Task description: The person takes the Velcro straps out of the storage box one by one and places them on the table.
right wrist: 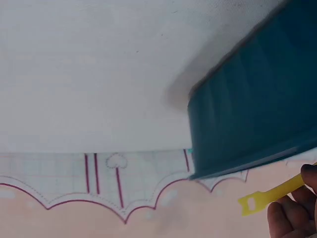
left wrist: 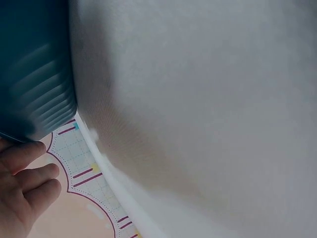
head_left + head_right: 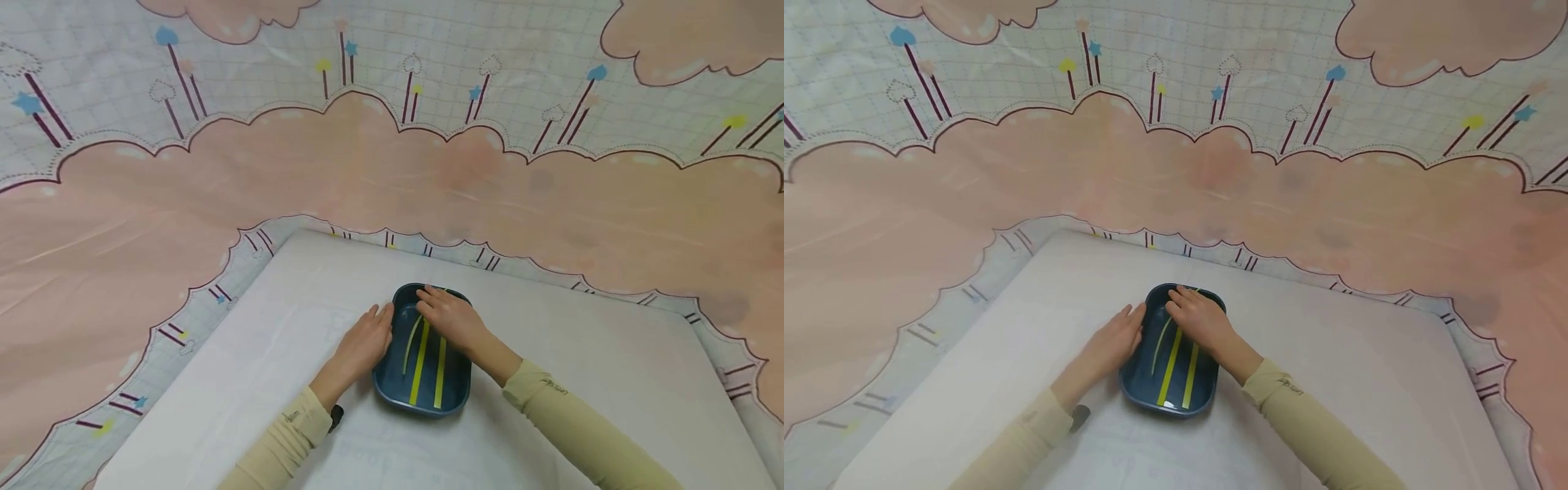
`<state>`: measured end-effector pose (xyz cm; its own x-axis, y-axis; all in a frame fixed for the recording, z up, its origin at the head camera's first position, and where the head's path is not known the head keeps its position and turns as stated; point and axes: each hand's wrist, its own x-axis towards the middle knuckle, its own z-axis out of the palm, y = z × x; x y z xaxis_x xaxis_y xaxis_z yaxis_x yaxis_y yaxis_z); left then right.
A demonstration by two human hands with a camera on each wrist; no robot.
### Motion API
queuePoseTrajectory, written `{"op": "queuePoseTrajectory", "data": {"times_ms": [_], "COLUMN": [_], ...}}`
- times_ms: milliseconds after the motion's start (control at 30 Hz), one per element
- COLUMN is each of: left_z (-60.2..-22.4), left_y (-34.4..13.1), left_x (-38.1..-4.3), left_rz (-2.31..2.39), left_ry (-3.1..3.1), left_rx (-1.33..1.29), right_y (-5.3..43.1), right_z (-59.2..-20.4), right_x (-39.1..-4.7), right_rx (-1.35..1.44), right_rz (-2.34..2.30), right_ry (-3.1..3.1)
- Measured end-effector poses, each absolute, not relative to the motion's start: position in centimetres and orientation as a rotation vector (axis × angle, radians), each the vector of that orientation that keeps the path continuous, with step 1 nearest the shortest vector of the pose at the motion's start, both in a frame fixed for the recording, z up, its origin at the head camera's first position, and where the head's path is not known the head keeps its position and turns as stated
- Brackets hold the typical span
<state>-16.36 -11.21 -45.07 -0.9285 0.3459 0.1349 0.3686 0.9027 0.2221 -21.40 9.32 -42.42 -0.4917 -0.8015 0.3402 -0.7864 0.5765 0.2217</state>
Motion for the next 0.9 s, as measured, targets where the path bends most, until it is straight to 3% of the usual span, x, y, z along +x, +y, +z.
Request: {"op": "queuePoseTrajectory", "data": {"times_ms": [367,900], "left_z": [-45.2,-45.4], "left_y": [-11.0,-10.8], "left_x": [-16.6,-16.8], "left_rz": [-0.391,-0.381], "left_ry": [-2.992,-2.977], "left_rx": [-0.517,-0.526], "right_y": [12.9,18.1], "right_z": [-40.5,-41.6], "right_x": [-20.1,-19.0], "right_rx": [1.071,0.878], "right_rz": [0.091,0.145], "right_ry": [-2.464,-2.427]}}
